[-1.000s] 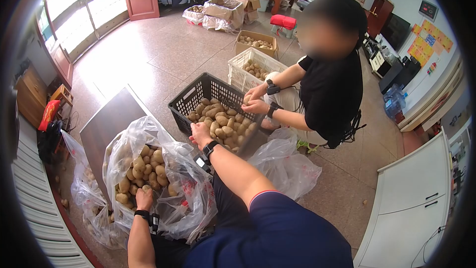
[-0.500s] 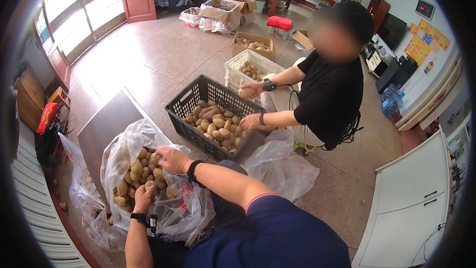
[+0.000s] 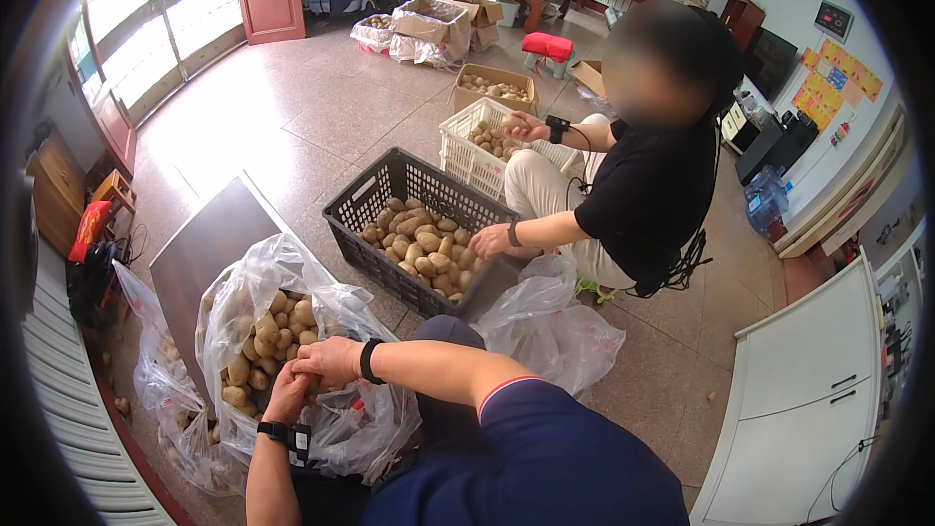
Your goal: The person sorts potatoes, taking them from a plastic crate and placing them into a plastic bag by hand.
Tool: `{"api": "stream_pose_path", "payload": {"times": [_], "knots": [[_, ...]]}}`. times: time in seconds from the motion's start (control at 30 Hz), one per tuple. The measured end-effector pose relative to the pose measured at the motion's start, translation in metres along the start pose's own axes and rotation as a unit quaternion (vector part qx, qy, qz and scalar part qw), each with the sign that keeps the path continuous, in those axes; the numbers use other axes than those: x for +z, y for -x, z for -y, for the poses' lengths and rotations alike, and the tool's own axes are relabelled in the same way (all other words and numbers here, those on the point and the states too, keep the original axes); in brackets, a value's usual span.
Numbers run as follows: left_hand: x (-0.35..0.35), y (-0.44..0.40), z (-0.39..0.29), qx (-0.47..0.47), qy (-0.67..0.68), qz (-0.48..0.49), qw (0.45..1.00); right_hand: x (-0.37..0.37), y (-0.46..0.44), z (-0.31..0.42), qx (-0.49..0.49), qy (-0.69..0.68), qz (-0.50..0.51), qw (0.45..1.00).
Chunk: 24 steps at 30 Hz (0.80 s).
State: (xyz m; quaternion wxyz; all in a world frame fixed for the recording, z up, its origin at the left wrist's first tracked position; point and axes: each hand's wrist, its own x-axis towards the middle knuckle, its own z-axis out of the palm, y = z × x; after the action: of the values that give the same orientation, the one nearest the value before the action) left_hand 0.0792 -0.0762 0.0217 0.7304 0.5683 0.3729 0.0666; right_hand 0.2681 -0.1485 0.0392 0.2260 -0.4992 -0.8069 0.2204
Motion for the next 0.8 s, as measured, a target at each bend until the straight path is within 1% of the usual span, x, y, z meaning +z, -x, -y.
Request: {"api": "stream_pose_path", "payload": {"times": [0.07,0.2,0.27,0.37,0.53,0.6,0.7,0.73,0.8], "knots": [[0.001,0.001,-0.002,0.024,0.014,0.004,1.0,0.001,0.0,0.0,0.012,0.003,0.018,1.0],[0.001,0.003,-0.008,0.026,0.03,0.021,0.999,-0.002,0.002,0.003,0.045,-0.004,0.054,0.998],[0.003,0.004,-0.013,0.007,0.075,0.021,0.997,0.0,0.002,0.0,0.054,-0.01,0.05,0.997],[-0.001,0.002,-0.009,0.004,0.112,0.031,0.993,0.002,0.002,0.0,0.07,-0.026,0.043,0.996],[-0.003,0.003,-0.009,0.003,0.123,0.032,0.992,0.005,-0.001,-0.004,0.096,-0.036,0.045,0.994],[-0.003,0.003,-0.007,0.0,0.126,0.033,0.991,0.003,-0.002,-0.006,0.12,-0.07,0.074,0.988],[-0.004,0.001,-0.003,0.005,0.12,0.026,0.992,0.003,0.0,-0.005,0.145,-0.062,0.061,0.986],[-0.005,0.0,-0.001,0.005,0.119,0.029,0.992,0.002,0.002,-0.003,0.145,-0.062,0.061,0.986],[-0.007,-0.001,0.001,0.005,0.118,0.031,0.993,0.001,0.004,-0.001,0.123,-0.069,0.029,0.99]]}}
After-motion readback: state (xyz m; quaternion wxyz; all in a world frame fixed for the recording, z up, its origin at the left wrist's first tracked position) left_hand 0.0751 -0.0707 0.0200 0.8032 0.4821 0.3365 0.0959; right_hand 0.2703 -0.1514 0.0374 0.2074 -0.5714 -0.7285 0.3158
